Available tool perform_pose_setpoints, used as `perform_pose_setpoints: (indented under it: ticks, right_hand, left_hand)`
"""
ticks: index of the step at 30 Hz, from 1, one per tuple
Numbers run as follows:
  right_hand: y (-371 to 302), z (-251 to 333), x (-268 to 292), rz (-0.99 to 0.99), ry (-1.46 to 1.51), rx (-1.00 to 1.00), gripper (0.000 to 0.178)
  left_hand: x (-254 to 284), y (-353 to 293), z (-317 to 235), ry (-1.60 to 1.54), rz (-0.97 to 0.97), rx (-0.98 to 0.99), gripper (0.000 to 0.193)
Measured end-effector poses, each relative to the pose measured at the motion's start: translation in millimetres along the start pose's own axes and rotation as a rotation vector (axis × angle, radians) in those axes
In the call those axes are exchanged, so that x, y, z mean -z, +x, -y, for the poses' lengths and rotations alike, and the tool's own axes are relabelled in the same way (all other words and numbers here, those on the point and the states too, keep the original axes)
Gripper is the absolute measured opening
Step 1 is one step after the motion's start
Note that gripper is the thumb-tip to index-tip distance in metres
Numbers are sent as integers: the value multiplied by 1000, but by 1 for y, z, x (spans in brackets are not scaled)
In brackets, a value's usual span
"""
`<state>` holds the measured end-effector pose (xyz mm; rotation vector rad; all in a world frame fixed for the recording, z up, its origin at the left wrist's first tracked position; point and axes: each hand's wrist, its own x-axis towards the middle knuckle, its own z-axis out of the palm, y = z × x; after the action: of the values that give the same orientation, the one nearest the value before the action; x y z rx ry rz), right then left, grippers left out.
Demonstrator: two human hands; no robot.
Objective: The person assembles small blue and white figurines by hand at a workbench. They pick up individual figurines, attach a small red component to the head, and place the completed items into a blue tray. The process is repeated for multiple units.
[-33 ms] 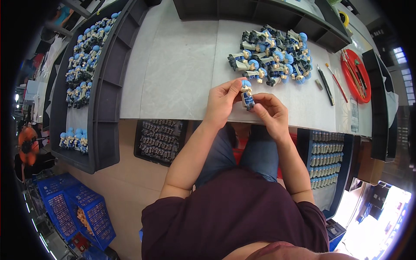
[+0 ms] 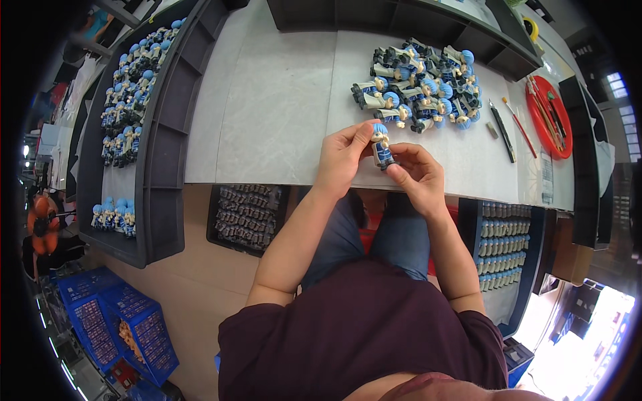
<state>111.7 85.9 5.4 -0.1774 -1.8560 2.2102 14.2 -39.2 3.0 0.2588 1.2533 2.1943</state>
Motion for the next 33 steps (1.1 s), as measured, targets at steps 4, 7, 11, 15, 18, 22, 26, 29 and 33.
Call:
perform_pose_setpoints:
  ticks: [4, 7, 11, 15, 18, 22, 26, 29, 33]
  right_hand:
    - [-1, -1, -2, -53, -10, 33, 37]
    - [-1, -5, -2, -119, 6, 97, 40]
    - [0, -18, -2, -202, -9, 244, 43]
    - [-1, -14, -2, -151, -85, 273, 45]
    - [-1, -2, -1, -121, 38, 106, 45]
    - [-1, -6, 1, -139, 17, 19, 46]
    - [0, -7, -1, -146, 19, 62, 45]
    - [0, -7, -1, -144, 18, 81, 45]
    - [-1, -7, -1, -156, 1, 80, 44]
  left_hand:
    - [1, 1, 2, 10, 10, 2, 35]
    - [1, -1, -1, -37, 37, 0, 35]
    - [1, -5, -1, 152, 93, -86, 33]
    - [6, -4, 1, 84, 68, -69, 33]
    - [8, -5, 2, 4, 105, -86, 33]
    - [9, -7, 1, -42, 159, -109, 33]
    - [8, -5, 1, -53, 182, -115, 34]
    - [8, -5, 1, -55, 188, -108, 35]
    - [5, -5, -1, -59, 191, -118, 35]
